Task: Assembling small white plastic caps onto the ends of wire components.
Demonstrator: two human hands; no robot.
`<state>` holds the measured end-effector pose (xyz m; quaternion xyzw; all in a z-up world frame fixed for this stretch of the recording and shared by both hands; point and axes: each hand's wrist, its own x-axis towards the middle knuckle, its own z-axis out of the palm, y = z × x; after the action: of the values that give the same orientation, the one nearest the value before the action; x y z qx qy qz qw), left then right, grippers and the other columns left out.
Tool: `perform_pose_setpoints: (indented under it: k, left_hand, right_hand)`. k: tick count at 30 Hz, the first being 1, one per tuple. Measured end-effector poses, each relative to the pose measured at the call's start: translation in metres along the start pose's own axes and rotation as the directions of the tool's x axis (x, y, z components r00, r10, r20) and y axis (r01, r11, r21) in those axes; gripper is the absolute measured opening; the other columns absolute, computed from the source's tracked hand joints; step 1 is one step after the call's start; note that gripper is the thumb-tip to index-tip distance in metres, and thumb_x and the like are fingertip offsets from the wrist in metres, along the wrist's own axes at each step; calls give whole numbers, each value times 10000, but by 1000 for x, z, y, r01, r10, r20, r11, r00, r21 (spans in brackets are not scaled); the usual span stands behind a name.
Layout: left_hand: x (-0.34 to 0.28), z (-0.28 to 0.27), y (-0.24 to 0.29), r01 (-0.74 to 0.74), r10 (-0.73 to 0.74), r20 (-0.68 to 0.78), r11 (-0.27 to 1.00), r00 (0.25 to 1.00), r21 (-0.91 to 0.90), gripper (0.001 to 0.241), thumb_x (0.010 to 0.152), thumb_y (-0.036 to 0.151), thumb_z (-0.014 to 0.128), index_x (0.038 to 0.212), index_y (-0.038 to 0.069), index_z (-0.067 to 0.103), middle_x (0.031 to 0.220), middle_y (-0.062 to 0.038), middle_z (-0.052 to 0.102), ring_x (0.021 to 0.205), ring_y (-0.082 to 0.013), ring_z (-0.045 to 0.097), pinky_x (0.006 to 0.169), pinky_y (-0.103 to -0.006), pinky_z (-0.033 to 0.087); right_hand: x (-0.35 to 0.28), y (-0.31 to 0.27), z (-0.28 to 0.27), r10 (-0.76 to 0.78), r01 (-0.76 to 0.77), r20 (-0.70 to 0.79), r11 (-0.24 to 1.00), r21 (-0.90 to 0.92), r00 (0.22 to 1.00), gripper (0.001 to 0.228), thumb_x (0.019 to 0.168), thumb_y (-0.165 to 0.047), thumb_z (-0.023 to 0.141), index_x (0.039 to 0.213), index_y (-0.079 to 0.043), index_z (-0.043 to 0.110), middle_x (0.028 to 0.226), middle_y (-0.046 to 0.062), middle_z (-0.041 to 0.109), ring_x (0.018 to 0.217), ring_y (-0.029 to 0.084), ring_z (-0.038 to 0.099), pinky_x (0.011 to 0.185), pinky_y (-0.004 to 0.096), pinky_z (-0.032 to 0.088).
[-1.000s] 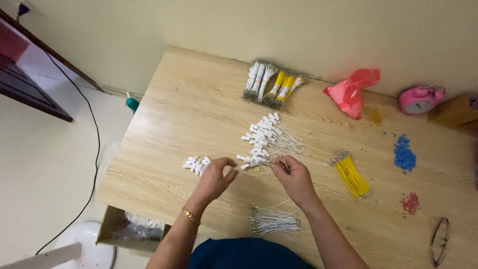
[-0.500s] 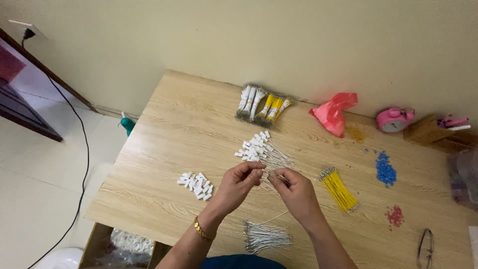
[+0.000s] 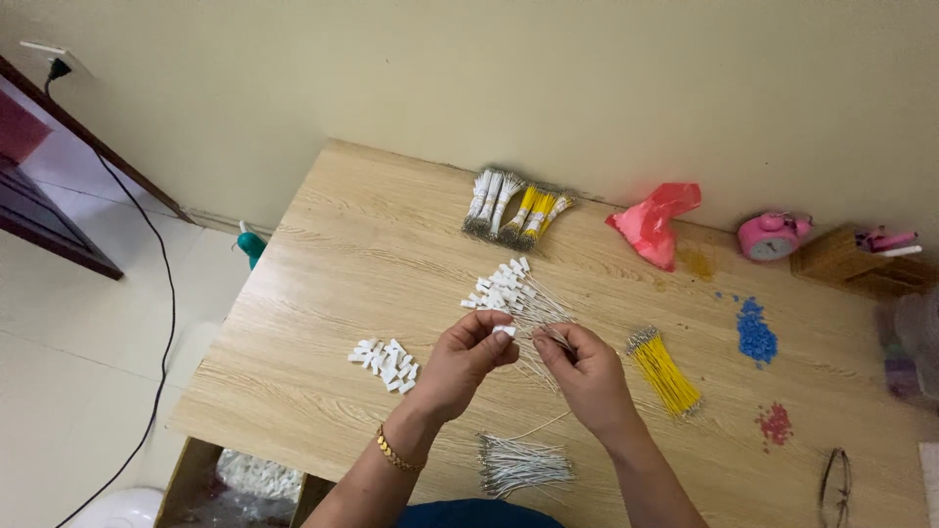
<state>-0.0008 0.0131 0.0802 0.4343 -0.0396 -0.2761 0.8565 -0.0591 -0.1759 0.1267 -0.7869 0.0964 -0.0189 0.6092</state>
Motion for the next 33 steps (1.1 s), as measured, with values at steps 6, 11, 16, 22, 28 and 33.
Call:
perform_pose_setpoints:
  k: [6,11,16,22,28,33]
  left_hand:
    - [-4,9,12,72,-73,-5,992,997,-105,239,998,65,603,1233,24,615,1086,-79,698,964,-193,706,929,-370,604]
    - [-5,13,11,82,-83,0,987,997,-137,256,1000,55,604,1252,11,608,1101,-105,703,981,-216,720,939,-394,610]
    - [-7,18,15,81,-84,-11,986,996,-145,283,995,43,612,1276,12,595,1068,-107,702,992,-220,729,941,-388,611]
    - [-6,16,16,89,-98,-45,983,994,-158,280,995,55,618,1268,10,578,1066,-121,719,998,-217,728,947,-388,616]
    - [-4,14,8,75,-80,-19,980,997,-184,259,990,47,621,1241,8,571,1072,-112,713,997,-214,725,952,-393,618]
    - [-5,12,9,69,-77,-69,990,995,-119,259,987,46,632,1240,12,590,1021,-108,707,975,-211,725,947,-399,624]
  right_hand:
    - [-2,-6,1,-28,28,-5,999,16,1000,151,955,-147,698,1053,-39,737,793,-43,625,686,39,513,594,217,448]
    - [-6,-27,2,-101,97,-37,992,-86,994,136,933,-126,708,1024,-26,718,868,-8,659,722,50,585,623,226,502]
    - [-7,-37,3,-144,131,-45,967,-220,989,148,900,-118,723,1019,-31,715,896,20,682,726,77,649,630,244,541]
    - [-10,-51,5,-170,141,-73,945,-295,983,140,892,-132,739,989,-35,716,880,23,686,692,102,656,609,257,542]
    - [-6,-42,6,-212,187,-48,932,-310,976,127,868,-113,751,984,-60,752,871,27,690,687,105,644,601,264,529]
    - [0,-15,7,-221,220,15,955,-201,975,156,906,-99,708,1056,-61,730,919,27,681,729,97,642,633,256,534]
